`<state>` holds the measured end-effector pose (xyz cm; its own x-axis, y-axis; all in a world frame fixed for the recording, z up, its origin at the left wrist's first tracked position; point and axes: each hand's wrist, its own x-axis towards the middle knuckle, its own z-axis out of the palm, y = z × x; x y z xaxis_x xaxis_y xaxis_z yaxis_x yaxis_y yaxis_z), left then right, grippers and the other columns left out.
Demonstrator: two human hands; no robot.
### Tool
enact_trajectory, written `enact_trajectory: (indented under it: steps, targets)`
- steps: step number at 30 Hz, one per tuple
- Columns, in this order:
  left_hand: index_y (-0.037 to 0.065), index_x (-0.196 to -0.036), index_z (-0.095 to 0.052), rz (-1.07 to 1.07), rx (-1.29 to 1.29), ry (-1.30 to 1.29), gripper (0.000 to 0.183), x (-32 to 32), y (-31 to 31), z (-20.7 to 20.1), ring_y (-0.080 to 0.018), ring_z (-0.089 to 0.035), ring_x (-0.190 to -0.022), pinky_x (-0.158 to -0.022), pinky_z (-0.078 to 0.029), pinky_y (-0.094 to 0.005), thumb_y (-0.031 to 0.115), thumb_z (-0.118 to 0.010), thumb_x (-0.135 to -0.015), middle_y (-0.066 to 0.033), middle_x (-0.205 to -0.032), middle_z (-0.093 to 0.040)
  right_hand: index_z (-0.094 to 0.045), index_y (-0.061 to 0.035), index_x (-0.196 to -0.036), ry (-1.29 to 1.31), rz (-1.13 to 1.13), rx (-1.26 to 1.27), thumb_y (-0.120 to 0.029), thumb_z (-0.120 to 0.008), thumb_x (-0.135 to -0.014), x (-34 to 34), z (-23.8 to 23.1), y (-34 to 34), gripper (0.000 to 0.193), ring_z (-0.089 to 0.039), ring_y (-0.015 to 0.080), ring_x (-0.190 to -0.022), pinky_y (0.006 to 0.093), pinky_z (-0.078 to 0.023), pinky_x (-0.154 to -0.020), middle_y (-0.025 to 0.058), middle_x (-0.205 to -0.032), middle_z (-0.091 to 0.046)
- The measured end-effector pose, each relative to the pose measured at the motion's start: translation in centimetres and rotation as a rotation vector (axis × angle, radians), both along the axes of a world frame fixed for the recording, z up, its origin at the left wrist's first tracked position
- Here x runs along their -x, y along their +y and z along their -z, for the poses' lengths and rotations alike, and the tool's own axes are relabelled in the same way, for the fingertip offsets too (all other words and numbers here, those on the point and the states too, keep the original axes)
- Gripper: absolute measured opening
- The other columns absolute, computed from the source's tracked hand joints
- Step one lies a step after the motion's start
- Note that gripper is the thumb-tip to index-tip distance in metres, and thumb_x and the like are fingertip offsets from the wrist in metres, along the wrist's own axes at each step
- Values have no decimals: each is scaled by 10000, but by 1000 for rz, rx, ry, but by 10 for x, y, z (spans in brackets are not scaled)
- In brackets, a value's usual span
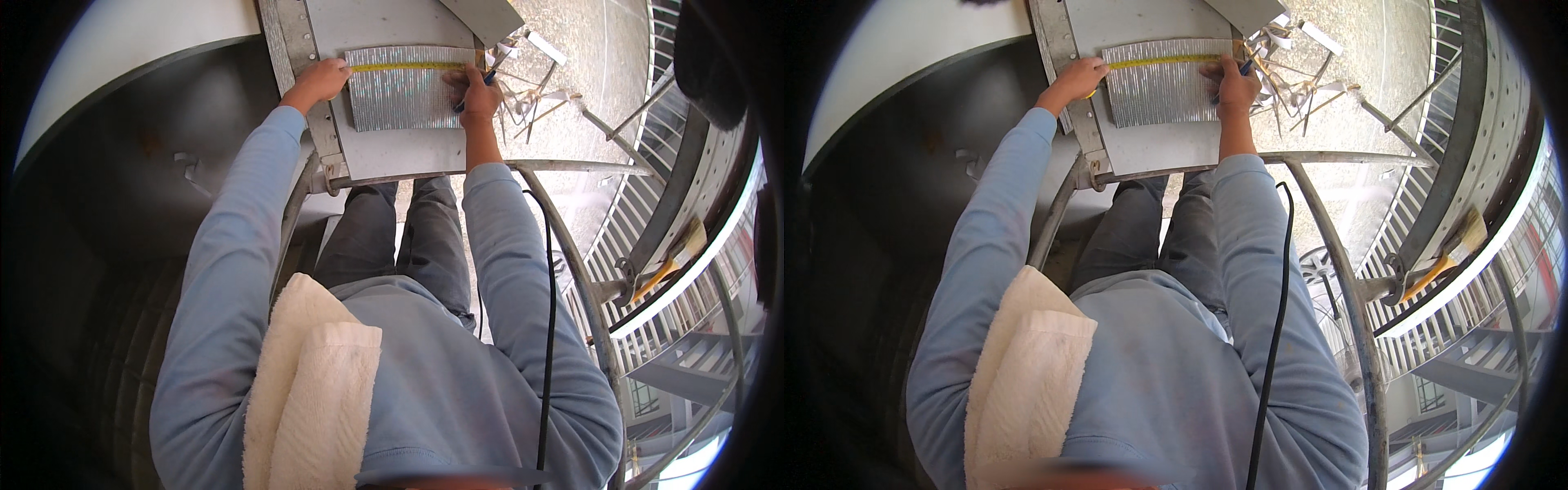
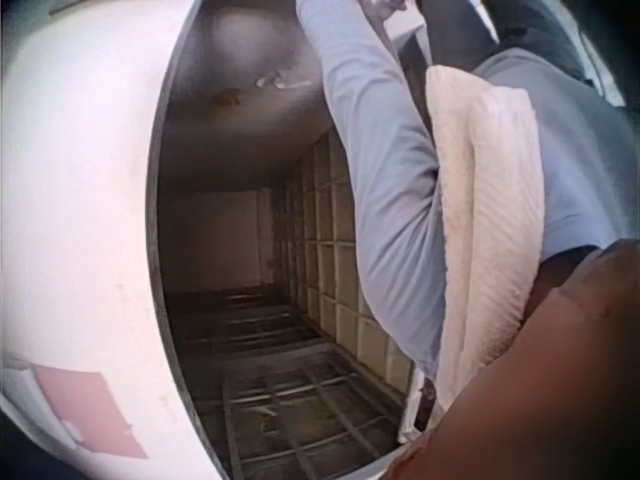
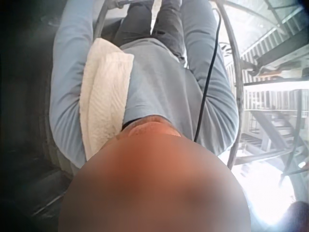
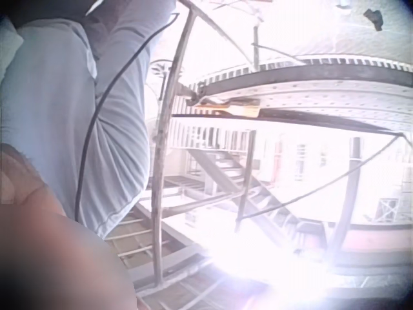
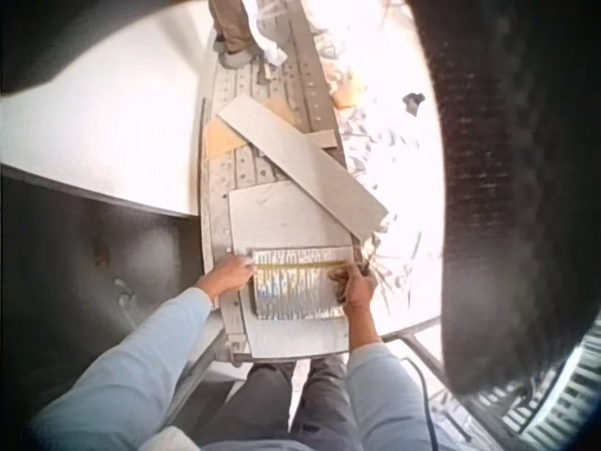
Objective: The person measures and marks a metal sheet on a scaffold using a tape measure and a marker. They repeatedly position the tape, mark lines, and reposition the sheet to continue marking.
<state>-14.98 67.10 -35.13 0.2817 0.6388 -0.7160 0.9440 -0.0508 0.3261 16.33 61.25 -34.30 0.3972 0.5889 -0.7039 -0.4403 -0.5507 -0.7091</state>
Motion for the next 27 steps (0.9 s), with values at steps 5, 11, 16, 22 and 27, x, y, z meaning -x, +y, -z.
enact_trajectory:
  steps: [5, 11, 16, 22, 27]
  targets:
    - [54, -1121, -690, -65, -28, -66, 409, 3, -5, 3, -422, -650, -1053, -913, -503, -499, 399, -488, -1032, -210, -1107, -701, -614, 35, -1071, 18, 13, 17, -181, -692, -963, 0, 1, 0, 254, -772, 262, -672, 278, -447, -393, 143, -801, -760]
    - [61, -1157, -684, -113, 36, -63, 404, 4, -2, 10, -399, -659, -1020, -900, -501, -487, 396, -495, -1035, -198, -1084, -704, -629, 9, -998, 7, -14, -14, -176, -688, -961, -3, 6, -3, 198, -766, 250, -656, 281, -456, -394, 141, -776, -756]
    - [53, -1174, -682, -93, 82, -61, 402, 6, 2, 7, -387, -661, -1017, -907, -502, -471, 388, -501, -1044, -196, -1092, -705, -595, -10, -1051, -30, -23, 10, -182, -681, -970, -2, 7, -2, 209, -768, 258, -691, 305, -467, -417, 114, -806, -745]
    - [39, -1230, -674, -129, 141, -98, 432, 9, 5, 8, -383, -663, -1074, -928, -502, -454, 400, -525, -1045, -211, -1170, -701, -590, -16, -1088, -7, -31, 24, -194, -690, -965, -2, 7, -3, 238, -771, 264, -700, 307, -467, -420, 117, -832, -752]
    - [35, -1238, -667, -98, 121, -128, 438, 11, 5, 8, -383, -662, -1079, -939, -500, -453, 400, -513, -1051, -204, -1169, -703, -591, -13, -1086, -7, -24, 27, -199, -700, -959, -2, 7, -2, 250, -772, 265, -700, 306, -468, -419, 114, -822, -748]
